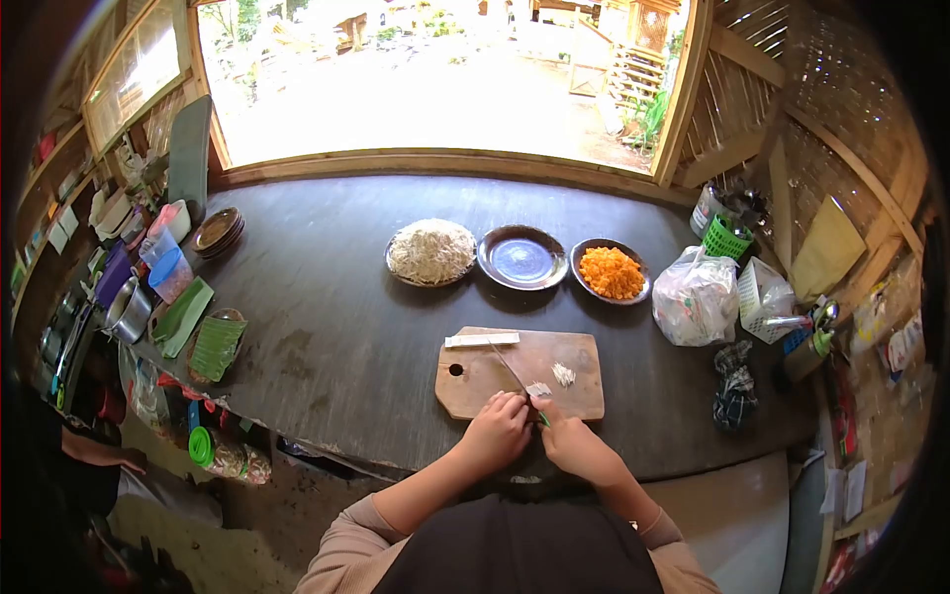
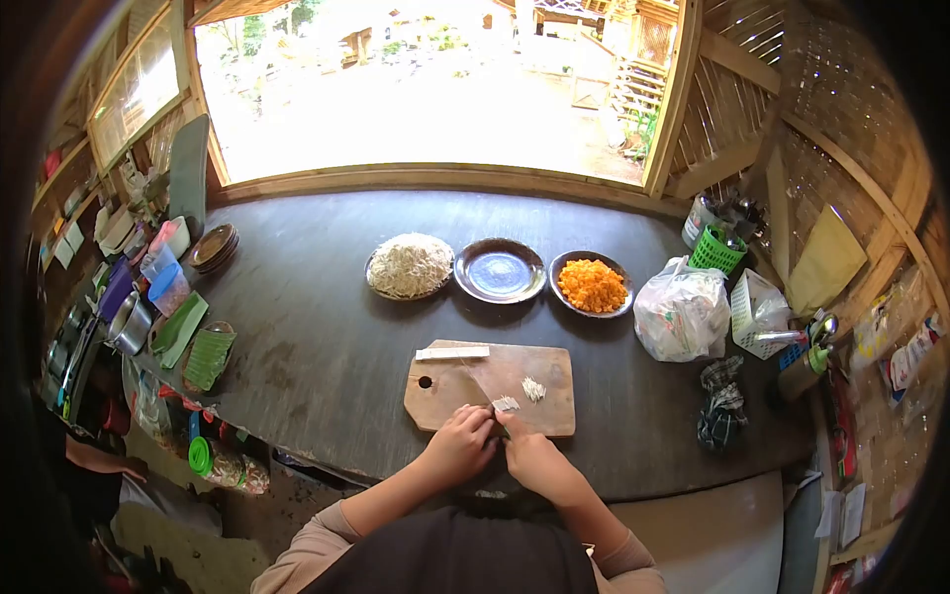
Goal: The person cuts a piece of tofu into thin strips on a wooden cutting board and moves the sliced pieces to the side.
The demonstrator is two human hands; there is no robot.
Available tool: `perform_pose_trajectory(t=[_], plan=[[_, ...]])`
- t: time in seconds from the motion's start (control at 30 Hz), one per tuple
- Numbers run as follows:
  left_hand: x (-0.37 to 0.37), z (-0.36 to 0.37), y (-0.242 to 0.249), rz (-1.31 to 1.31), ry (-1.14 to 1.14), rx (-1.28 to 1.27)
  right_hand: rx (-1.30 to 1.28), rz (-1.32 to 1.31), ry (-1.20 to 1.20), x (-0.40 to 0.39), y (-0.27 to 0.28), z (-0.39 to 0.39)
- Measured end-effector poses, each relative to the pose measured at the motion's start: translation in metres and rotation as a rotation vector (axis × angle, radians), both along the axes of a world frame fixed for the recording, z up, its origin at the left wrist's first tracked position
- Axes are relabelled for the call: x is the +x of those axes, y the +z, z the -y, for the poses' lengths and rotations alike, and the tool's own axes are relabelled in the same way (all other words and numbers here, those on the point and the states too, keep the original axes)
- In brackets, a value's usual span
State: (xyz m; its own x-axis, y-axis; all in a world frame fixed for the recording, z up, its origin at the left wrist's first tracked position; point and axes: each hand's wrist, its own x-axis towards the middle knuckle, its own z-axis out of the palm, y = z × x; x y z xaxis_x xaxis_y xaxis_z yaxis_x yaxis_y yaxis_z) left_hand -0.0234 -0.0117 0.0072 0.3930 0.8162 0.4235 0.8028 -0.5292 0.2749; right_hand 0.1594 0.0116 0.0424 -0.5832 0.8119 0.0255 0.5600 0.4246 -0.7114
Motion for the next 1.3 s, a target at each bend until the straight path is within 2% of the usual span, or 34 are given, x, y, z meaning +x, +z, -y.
perform_pose_trajectory(t=[0.03, 0.27, 0.47, 0.53, 0.63, 0.77, 0.83, 0.97, 1.03, 1.13, 1.3], plan=[[0.001, 0.0, 0.0, 0.027, 0.007, 0.009, -0.033, 0.072, -0.012, -0.003, 0.003, -0.003], [-0.002, 0.001, -0.005, 0.045, 0.037, 0.028, -0.124, 0.095, -0.003, 0.016, 0.019, 0.006], [0.0, 0.001, -0.006, 0.045, 0.05, 0.032, 0.113, -0.099, 0.025, -0.001, -0.008, -0.001], [0.0, 0.002, -0.007, 0.048, 0.046, 0.03, -0.039, 0.095, 0.007, -0.006, 0.006, -0.008], [-0.001, 0.0, -0.007, 0.051, 0.035, 0.039, -0.053, 0.011, 0.025, 0.007, 0.009, -0.001], [-0.002, 0.001, -0.003, 0.039, 0.028, 0.025, -0.11, 0.087, 0.01, 0.014, 0.011, 0.013], [-0.002, 0.001, -0.004, 0.031, 0.029, 0.014, 0.025, -0.054, 0.02, 0.012, -0.005, 0.011], [0.0, 0.003, -0.001, 0.028, 0.053, -0.008, -0.011, -0.007, 0.01, 0.004, 0.0, -0.004], [0.001, 0.004, -0.003, 0.023, 0.053, 0.0, -0.061, 0.103, 0.02, 0.001, 0.014, -0.005], [-0.001, 0.004, -0.001, 0.033, 0.064, 0.028, -0.093, 0.039, 0.02, 0.01, 0.025, 0.008], [-0.001, 0.001, 0.0, 0.051, 0.043, 0.015, 0.017, 0.008, 0.018, 0.008, -0.007, 0.005]])
